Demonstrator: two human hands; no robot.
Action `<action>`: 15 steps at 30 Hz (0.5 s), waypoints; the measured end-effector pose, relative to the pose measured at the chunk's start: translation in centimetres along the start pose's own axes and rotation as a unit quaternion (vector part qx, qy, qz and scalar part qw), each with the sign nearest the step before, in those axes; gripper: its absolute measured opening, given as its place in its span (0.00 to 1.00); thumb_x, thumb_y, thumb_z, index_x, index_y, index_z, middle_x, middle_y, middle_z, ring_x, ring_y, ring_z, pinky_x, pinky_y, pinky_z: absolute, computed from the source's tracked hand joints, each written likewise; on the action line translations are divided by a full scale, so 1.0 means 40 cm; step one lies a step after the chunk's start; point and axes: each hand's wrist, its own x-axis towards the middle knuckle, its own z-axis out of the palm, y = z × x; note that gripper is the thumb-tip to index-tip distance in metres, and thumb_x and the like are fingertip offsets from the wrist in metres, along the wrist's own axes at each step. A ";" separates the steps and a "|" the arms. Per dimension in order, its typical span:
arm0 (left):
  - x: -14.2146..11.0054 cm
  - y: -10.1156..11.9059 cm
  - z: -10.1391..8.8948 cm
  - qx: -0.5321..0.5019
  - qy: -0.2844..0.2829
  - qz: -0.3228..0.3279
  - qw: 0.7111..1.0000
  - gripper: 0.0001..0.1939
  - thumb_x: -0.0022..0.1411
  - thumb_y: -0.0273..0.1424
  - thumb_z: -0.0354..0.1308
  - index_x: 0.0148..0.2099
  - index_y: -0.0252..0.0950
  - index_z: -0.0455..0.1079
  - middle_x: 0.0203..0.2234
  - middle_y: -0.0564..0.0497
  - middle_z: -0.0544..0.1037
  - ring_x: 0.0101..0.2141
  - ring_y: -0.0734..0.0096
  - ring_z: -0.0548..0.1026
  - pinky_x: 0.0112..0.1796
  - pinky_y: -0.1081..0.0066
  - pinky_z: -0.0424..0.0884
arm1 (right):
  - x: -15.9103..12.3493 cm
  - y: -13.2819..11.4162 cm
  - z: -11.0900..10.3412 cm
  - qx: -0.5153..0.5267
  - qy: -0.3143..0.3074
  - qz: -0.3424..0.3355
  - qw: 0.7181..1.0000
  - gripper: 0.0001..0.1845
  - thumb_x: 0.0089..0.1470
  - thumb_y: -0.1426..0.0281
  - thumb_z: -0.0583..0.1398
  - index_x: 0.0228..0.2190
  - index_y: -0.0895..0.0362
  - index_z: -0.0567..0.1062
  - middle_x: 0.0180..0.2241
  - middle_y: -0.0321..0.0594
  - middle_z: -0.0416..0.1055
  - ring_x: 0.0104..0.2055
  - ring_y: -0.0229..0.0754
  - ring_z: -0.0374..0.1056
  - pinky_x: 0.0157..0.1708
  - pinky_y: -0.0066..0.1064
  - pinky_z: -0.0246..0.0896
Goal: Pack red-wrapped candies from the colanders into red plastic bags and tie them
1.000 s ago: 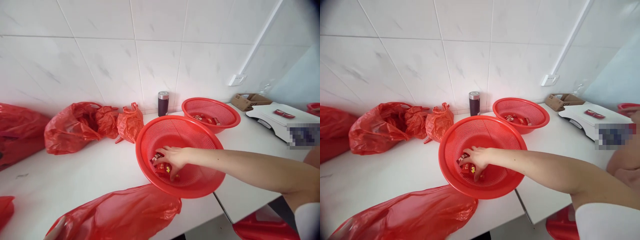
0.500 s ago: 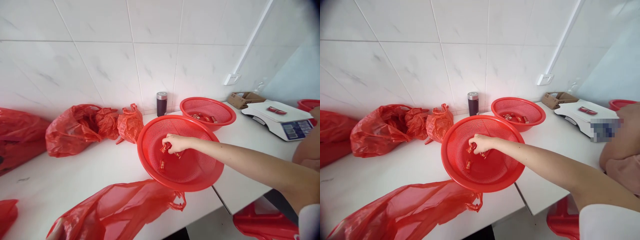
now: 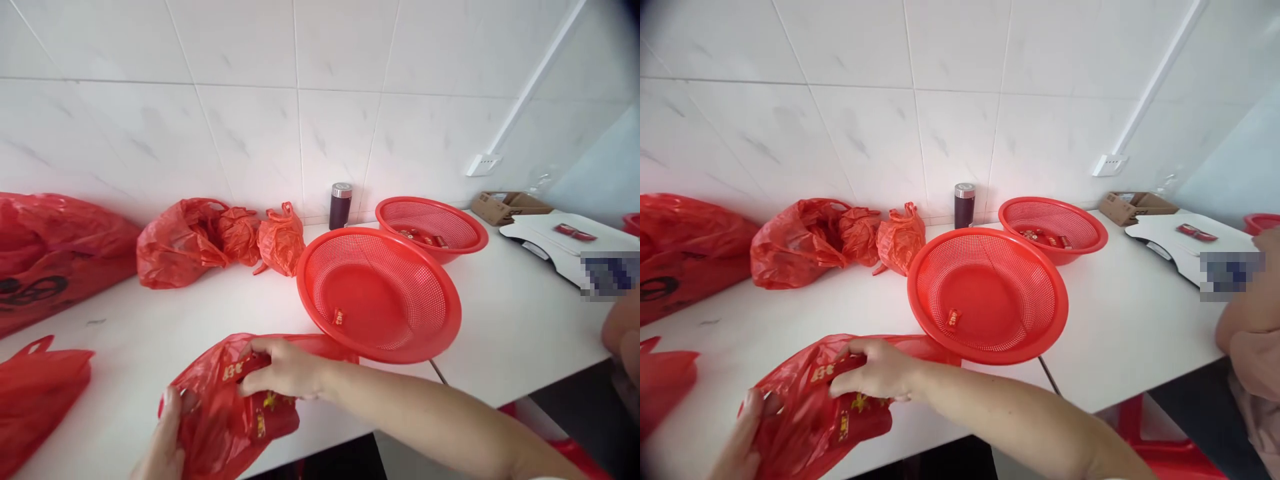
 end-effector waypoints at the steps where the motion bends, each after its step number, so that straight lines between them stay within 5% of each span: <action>1: -0.004 -0.001 -0.008 0.009 0.030 0.004 1.000 0.30 0.42 0.54 0.68 0.44 0.43 0.75 0.27 0.50 0.82 0.25 0.58 0.80 0.17 0.71 0.72 | 0.028 0.034 0.003 0.005 0.034 0.004 0.999 0.16 0.40 0.74 0.66 0.35 0.54 0.74 0.30 0.30 0.70 0.28 0.33 0.67 0.30 0.25 0.63; 5: -0.024 0.000 -0.047 0.036 0.084 0.033 0.995 0.31 0.44 0.58 0.64 0.44 0.43 0.74 0.24 0.53 0.80 0.19 0.66 0.76 0.12 0.75 0.66 | 0.106 0.100 -0.009 0.016 0.159 0.016 0.987 0.05 0.51 0.70 0.61 0.32 0.59 0.73 0.27 0.34 0.69 0.26 0.33 0.65 0.26 0.23 0.59; 7: -0.037 0.009 -0.057 0.021 0.070 0.032 0.997 0.30 0.42 0.59 0.65 0.42 0.44 0.75 0.26 0.54 0.80 0.20 0.67 0.77 0.14 0.75 0.69 | 0.108 0.090 -0.009 0.030 0.183 0.025 0.982 0.11 0.59 0.65 0.55 0.33 0.59 0.73 0.29 0.37 0.71 0.28 0.35 0.67 0.27 0.26 0.61; 10: -0.047 0.028 -0.062 0.001 0.065 0.027 0.998 0.28 0.42 0.58 0.66 0.40 0.45 0.75 0.26 0.55 0.80 0.23 0.67 0.77 0.16 0.75 0.71 | 0.049 0.024 0.003 -0.135 0.158 0.020 0.978 0.14 0.60 0.61 0.55 0.38 0.57 0.75 0.36 0.42 0.75 0.38 0.43 0.71 0.35 0.32 0.65; 12: -0.045 0.038 -0.066 -0.003 0.046 0.032 0.998 0.24 0.43 0.54 0.68 0.38 0.44 0.76 0.25 0.54 0.79 0.24 0.66 0.77 0.17 0.75 0.71 | -0.015 -0.046 0.007 -0.317 0.121 -0.034 0.940 0.14 0.57 0.61 0.59 0.42 0.54 0.75 0.44 0.43 0.75 0.46 0.46 0.70 0.41 0.34 0.65; 15: -0.036 0.040 -0.079 -0.016 0.033 0.103 0.994 0.18 0.40 0.43 0.73 0.34 0.44 0.77 0.27 0.54 0.80 0.27 0.65 0.78 0.20 0.75 0.74 | -0.093 -0.155 -0.031 -0.386 0.055 -0.071 0.918 0.18 0.59 0.59 0.57 0.47 0.54 0.73 0.46 0.44 0.74 0.41 0.43 0.73 0.35 0.30 0.67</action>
